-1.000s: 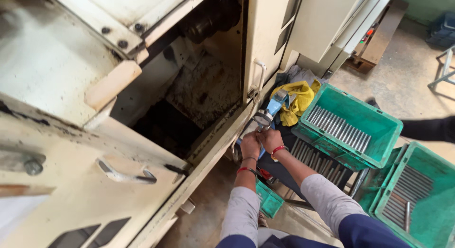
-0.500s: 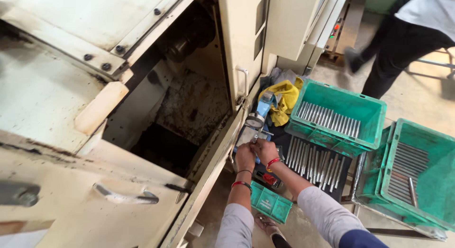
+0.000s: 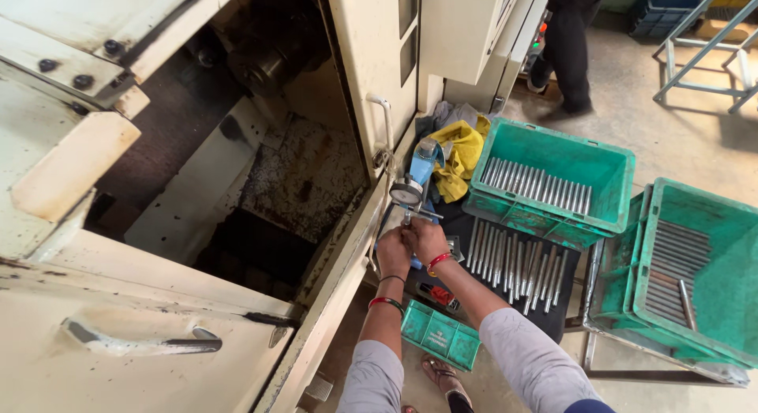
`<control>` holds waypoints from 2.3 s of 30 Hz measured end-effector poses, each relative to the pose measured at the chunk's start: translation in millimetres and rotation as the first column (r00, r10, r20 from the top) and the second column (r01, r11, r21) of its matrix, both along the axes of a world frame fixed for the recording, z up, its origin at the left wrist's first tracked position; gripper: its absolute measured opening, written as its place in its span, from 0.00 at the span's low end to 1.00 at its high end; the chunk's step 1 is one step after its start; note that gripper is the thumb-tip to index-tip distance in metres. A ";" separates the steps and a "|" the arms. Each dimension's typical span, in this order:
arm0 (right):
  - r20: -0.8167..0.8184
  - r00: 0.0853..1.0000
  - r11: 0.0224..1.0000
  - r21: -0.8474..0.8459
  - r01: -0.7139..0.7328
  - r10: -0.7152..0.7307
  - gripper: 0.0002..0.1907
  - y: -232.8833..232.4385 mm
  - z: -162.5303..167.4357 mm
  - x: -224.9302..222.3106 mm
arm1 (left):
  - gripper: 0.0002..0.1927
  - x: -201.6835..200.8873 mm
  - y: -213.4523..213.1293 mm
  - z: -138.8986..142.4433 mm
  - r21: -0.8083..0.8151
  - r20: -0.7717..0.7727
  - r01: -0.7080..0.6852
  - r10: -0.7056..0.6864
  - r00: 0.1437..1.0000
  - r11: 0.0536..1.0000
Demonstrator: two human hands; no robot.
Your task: The person measures cylindrical metal rods using a dial caliper, wipes them with a yellow cloth, and places them into a green crate. The person also opens the machine door and places a rod inside the machine before closing the door.
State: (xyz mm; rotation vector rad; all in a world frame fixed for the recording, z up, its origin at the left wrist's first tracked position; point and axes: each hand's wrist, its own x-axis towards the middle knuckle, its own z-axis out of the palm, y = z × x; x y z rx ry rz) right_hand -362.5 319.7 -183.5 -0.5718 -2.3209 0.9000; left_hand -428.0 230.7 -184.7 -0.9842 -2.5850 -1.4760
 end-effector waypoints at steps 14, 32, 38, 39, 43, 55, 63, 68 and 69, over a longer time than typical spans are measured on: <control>-0.021 1.000 1.000 -0.023 -0.016 0.016 0.07 16.9 -19.8 -6.1 | 0.09 -5.1 12.2 -13.4 -0.053 0.018 -0.009 0.010 1.000 0.999; 0.009 1.000 1.000 0.005 -0.019 0.019 0.10 25.0 -28.1 -8.2 | 0.07 -7.3 19.4 -19.5 -0.030 -0.048 -0.004 0.002 0.999 1.000; 0.019 1.000 1.000 -0.004 0.001 -0.001 0.11 24.7 -29.8 -8.3 | 0.06 -7.1 19.4 -17.9 -0.024 -0.065 -0.014 0.012 0.998 1.000; 0.012 1.000 1.000 0.002 0.005 -0.005 0.10 24.0 -30.2 -8.6 | 0.05 -7.2 19.1 -17.7 -0.024 -0.070 -0.013 0.011 0.997 1.000; 0.002 0.999 0.999 0.002 0.042 -0.042 0.09 20.7 -31.6 -9.8 | 0.06 -9.2 18.7 -16.9 -0.052 -0.069 -0.004 0.000 0.998 0.999; 0.032 0.985 0.986 0.015 0.168 -0.168 0.10 10.8 -31.9 -14.6 | 0.07 -13.6 16.7 -9.9 -0.014 -0.004 0.066 -0.066 0.998 0.998; 0.068 0.986 0.989 0.014 0.150 -0.150 0.11 7.7 -31.1 -16.3 | 0.06 -15.5 12.8 -9.9 -0.035 0.000 0.054 -0.054 0.999 0.998; -0.010 1.000 0.996 0.092 0.015 -0.014 0.13 12.9 -29.9 -8.7 | 0.09 -13.7 9.6 -6.7 -0.040 -0.016 0.051 -0.052 0.999 0.998; -0.044 0.999 0.999 0.037 0.018 -0.016 0.17 12.2 -30.9 -6.4 | 0.11 -14.8 9.3 -4.6 -0.040 -0.018 0.054 -0.055 0.998 0.998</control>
